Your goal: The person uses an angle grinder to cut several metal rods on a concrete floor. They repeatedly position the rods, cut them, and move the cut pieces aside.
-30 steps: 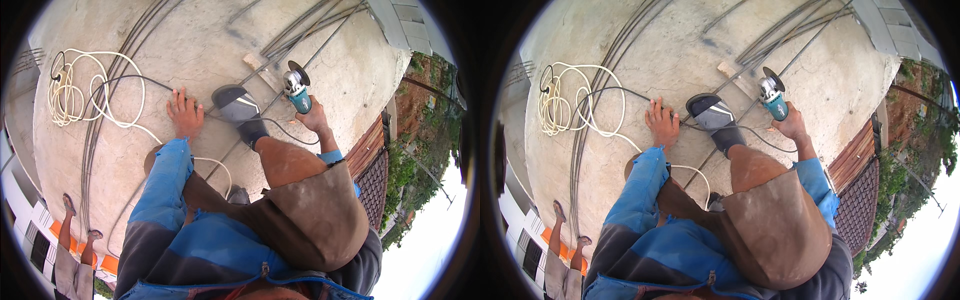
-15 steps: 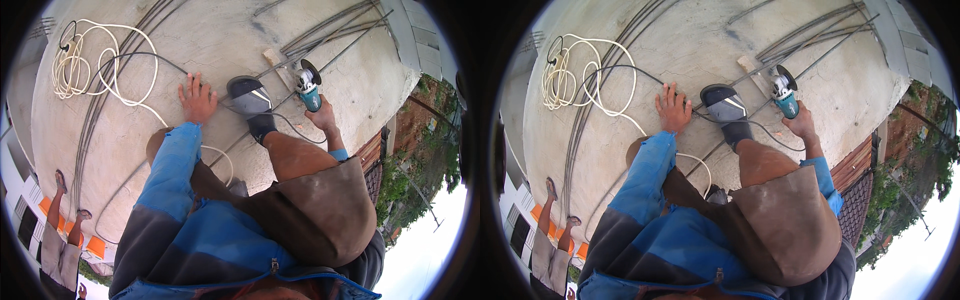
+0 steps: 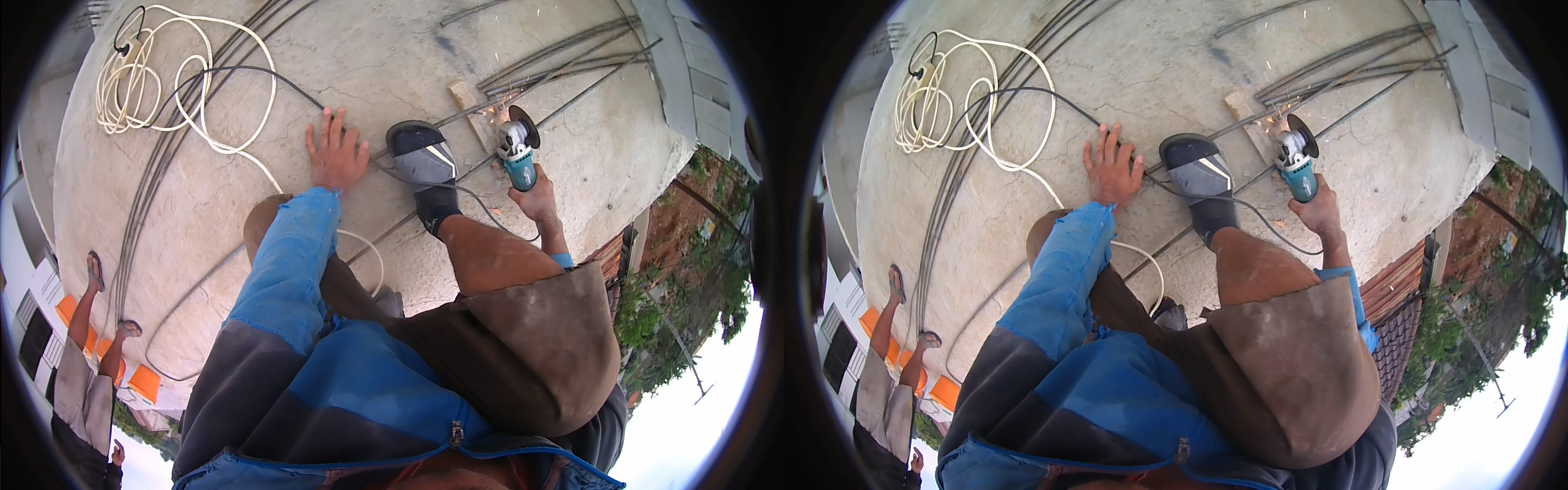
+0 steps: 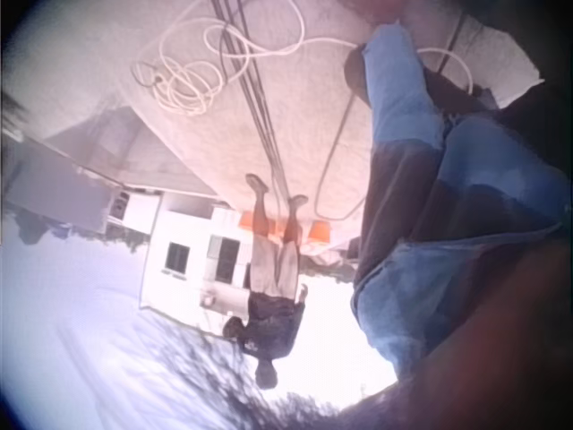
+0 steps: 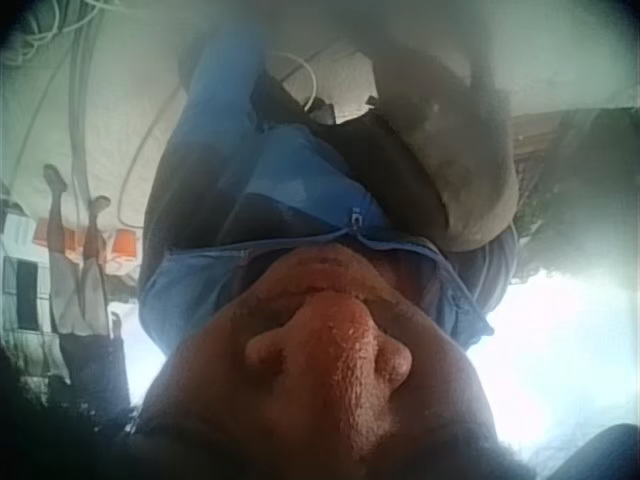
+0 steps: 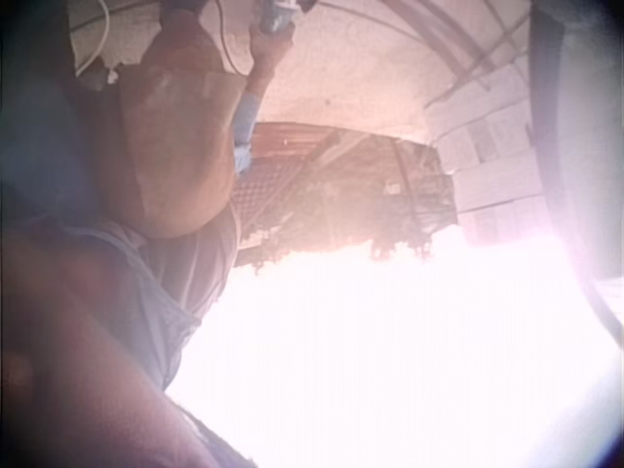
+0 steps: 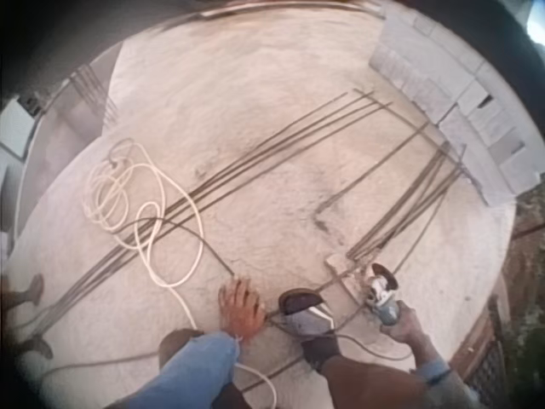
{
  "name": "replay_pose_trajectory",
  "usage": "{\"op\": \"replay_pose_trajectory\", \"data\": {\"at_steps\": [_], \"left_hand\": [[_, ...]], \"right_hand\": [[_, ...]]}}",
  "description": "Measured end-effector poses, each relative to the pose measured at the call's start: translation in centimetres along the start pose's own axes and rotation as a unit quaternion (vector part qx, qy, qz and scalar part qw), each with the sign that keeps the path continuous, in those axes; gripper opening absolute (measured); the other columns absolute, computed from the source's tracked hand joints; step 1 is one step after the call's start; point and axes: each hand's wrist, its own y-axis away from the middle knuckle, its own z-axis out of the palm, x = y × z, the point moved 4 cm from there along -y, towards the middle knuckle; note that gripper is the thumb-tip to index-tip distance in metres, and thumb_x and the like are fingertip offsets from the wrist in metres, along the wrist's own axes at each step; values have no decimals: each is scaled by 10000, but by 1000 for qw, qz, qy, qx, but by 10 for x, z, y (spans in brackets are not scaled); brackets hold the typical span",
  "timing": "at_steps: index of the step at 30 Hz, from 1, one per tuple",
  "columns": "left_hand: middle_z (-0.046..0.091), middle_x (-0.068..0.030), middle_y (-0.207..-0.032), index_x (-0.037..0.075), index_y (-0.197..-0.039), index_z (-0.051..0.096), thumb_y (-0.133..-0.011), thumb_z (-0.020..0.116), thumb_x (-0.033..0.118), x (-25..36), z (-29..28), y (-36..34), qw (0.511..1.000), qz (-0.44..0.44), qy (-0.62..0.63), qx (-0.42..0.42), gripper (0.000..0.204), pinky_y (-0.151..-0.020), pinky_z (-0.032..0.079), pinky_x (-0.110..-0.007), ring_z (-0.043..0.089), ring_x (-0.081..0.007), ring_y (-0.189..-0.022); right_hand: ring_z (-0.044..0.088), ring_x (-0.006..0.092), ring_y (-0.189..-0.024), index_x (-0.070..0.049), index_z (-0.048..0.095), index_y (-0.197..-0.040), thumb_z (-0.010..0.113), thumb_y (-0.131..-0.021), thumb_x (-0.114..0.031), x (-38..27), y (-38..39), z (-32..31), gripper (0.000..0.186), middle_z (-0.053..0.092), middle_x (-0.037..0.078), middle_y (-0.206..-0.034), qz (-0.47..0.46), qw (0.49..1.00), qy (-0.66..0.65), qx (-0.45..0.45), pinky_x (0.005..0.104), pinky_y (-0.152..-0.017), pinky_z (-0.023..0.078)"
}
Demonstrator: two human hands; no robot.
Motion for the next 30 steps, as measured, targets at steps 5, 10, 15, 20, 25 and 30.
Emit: {"op": "replay_pose_trajectory", "data": {"at_steps": [5,10,15,20,25,30], "left_hand": [[424,-131,-1747,161,-1269,740,-1034,662,416,-2,5,0,1000,2,-2,8,356,-1316,105,-738,260,-359,-1688],[389,-141,-1756,146,-1291,724,-1079,633,390,0,2,1,1000,6,-6,4,335,-1327,107,-718,221,-373,-1696],[404,-142,-1743,150,-1299,714,-1080,634,399,0,-2,2,1000,7,-10,11,341,-1320,133,-729,235,-370,-1691],[408,-147,-1737,145,-1291,712,-1077,643,394,3,-5,2,1000,6,6,16,336,-1312,151,-738,246,-373,-1687],[407,-154,-1737,142,-1288,713,-1076,644,392,1,-3,2,1000,11,6,21,335,-1305,155,-748,258,-375,-1682],[388,-159,-1745,142,-1277,717,-1092,632,410,0,-1,2,1000,15,5,15,337,-1307,126,-754,225,-396,-1688]], "right_hand": [[747,502,-1100,-16,639,-1274,841,-755,-244,3,0,1,602,771,308,-1137,-13,1000,-5,9,525,-969,602],[749,498,-1096,-12,642,-1257,841,-757,-240,5,-1,5,584,773,297,-1135,-20,1000,-7,19,530,-967,601],[751,495,-1090,-9,651,-1255,847,-752,-239,7,-1,8,587,774,294,-1139,-22,999,7,22,527,-959,600],[753,490,-1094,-11,651,-1257,849,-747,-239,12,-3,9,593,775,292,-1134,-30,999,14,25,525,-958,601],[754,487,-1099,-15,652,-1256,847,-744,-241,13,-3,9,593,777,289,-1137,-19,999,22,21,524,-964,602],[751,490,-1107,-13,649,-1262,842,-745,-255,14,-2,8,603,774,296,-1148,-17,999,31,20,529,-972,599]]}}
